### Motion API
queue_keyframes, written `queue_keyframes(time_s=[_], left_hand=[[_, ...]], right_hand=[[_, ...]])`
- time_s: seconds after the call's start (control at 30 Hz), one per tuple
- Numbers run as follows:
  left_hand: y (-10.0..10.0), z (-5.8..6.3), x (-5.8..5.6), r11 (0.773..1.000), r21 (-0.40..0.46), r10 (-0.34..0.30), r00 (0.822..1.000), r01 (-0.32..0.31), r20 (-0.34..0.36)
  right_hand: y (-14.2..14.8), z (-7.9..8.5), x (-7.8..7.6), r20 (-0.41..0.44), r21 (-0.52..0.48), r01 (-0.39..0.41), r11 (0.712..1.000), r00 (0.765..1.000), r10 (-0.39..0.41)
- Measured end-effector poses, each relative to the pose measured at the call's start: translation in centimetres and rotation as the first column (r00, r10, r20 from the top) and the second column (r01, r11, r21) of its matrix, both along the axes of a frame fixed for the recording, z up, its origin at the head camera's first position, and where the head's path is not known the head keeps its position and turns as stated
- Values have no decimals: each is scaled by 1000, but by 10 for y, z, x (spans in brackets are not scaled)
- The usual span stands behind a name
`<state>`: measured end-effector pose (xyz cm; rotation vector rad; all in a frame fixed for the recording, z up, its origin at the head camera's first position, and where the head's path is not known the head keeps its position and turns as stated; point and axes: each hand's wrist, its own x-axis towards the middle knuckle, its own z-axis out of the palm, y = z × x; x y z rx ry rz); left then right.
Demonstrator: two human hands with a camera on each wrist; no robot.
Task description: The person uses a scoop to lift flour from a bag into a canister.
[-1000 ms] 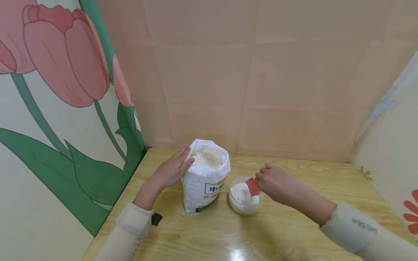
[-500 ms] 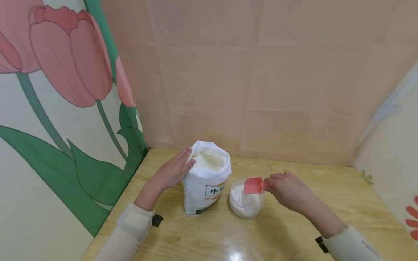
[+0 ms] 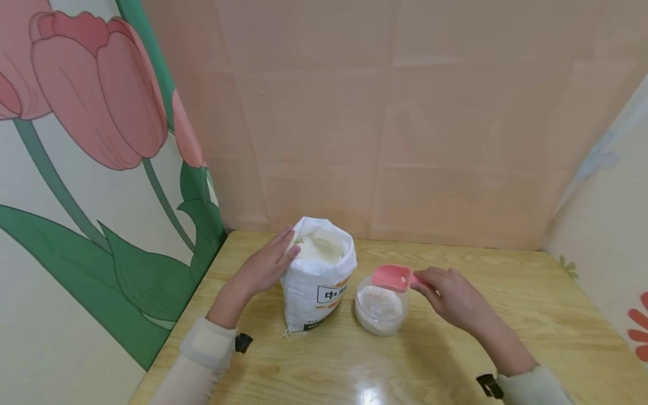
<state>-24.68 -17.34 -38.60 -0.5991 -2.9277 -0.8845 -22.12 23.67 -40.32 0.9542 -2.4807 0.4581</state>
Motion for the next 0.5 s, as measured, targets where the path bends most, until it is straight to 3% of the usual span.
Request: queue_keyframes(time_s=[0.17,0.5], left_hand=[[0,-1,0,1000,-10,11,1000,-11,3],[0,1,1,1000,-16,16,1000,-16,-16]], right_hand=[[-4,18,-1,-47,-54,-59,997,997,57],[-32,90,-11,-127,-4,-126,992,984,125]])
